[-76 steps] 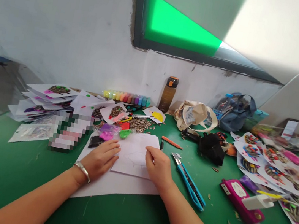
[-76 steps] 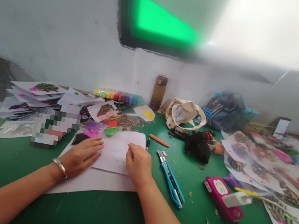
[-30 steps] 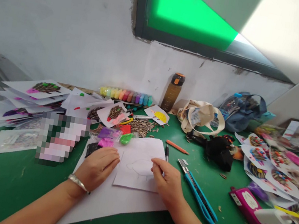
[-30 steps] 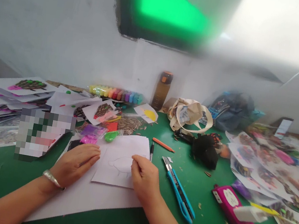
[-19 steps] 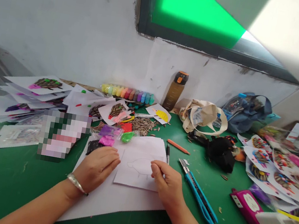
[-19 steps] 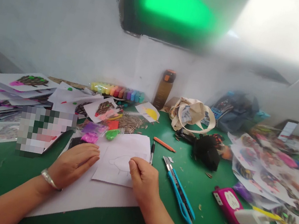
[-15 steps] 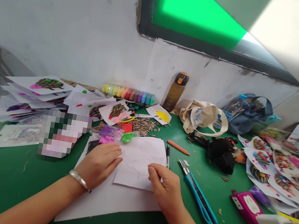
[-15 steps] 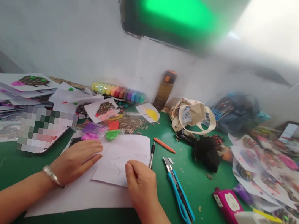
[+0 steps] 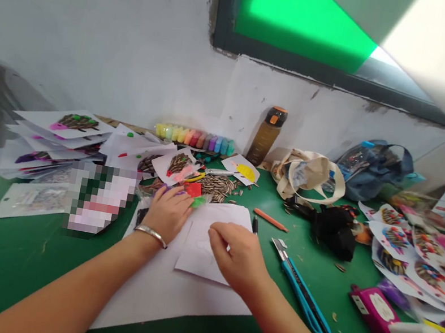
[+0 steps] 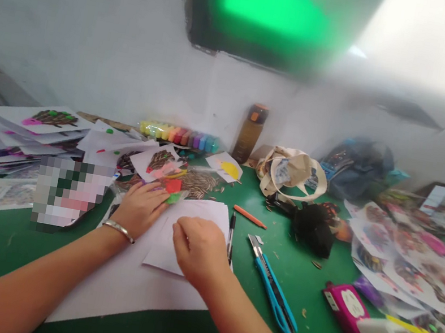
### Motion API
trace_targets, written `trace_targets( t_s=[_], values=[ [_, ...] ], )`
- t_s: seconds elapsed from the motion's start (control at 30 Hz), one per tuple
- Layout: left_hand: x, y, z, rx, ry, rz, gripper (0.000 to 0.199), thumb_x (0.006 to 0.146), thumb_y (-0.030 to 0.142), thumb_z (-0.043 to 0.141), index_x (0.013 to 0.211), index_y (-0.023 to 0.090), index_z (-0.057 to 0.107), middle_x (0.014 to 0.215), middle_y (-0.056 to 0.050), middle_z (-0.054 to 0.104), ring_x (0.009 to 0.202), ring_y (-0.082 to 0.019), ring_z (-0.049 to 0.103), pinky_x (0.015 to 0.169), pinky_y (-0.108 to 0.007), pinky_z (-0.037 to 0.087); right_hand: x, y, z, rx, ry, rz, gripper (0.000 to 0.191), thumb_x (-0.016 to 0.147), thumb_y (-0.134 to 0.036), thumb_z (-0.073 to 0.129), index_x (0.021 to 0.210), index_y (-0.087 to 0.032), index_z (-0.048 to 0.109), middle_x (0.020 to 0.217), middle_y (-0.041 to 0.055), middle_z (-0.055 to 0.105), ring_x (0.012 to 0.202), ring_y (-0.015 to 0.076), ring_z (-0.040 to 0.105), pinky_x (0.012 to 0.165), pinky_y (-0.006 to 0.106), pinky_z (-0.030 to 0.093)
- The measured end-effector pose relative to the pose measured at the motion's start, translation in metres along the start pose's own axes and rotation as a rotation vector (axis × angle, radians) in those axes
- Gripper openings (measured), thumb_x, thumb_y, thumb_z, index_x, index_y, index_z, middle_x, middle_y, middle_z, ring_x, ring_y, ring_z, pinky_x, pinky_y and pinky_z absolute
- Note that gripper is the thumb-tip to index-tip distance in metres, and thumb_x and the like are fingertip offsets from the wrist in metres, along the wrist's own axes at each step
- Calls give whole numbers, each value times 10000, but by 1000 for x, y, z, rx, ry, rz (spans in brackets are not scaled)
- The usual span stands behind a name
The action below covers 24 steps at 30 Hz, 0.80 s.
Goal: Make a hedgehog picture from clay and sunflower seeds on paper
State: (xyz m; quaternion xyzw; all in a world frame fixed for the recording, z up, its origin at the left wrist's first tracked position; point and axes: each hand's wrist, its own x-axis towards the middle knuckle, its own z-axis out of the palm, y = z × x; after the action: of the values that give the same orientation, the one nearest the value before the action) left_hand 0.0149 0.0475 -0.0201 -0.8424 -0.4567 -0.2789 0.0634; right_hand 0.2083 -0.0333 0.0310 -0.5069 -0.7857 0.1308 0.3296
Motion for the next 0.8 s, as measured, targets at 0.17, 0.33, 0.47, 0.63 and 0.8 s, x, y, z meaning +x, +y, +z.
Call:
trace_targets(
  t_s=[0.17,0.33,0.47,0.63,0.8],
  values=[
    [-1,10,-19,-217,103,40,224,896,204,490,1020,173,674,1035,-78,718,1155,-287,553,1015,-507,393,21,13,11,99,213,125,220,884,-233,467,984,-196,659,916,62,675,758,168,594,696,288,455],
    [-1,28,-33,-503,89,-9,227,900,239,510,1046,191,677,1051,-80,715,992,-215,652,923,-382,507,25,20,20,421,253,346,522,795,-238,552,1312,-240,479,1173,88,589,818,164,608,659,292,504],
    [-1,39,-37,-715,-55,-148,257,893,274,502,1041,182,691,1043,-74,719,966,-212,658,884,-359,520,18,21,19,719,116,398,327,810,-280,558,1124,-197,591,927,46,650,727,144,598,641,276,500],
    [2,43,-38,-1047,-244,-429,360,789,362,637,1089,164,668,958,-59,720,844,-197,663,744,-309,546,12,23,17,801,80,399,161,807,-314,601,887,-178,632,734,7,610,669,136,570,631,271,483],
    [5,44,-37,-1253,-362,-583,271,773,309,636,973,134,687,749,-34,689,670,-153,643,655,-292,537,13,21,23,843,66,433,176,799,-335,618,887,-182,627,751,1,621,656,127,565,618,259,481]
  ],
)
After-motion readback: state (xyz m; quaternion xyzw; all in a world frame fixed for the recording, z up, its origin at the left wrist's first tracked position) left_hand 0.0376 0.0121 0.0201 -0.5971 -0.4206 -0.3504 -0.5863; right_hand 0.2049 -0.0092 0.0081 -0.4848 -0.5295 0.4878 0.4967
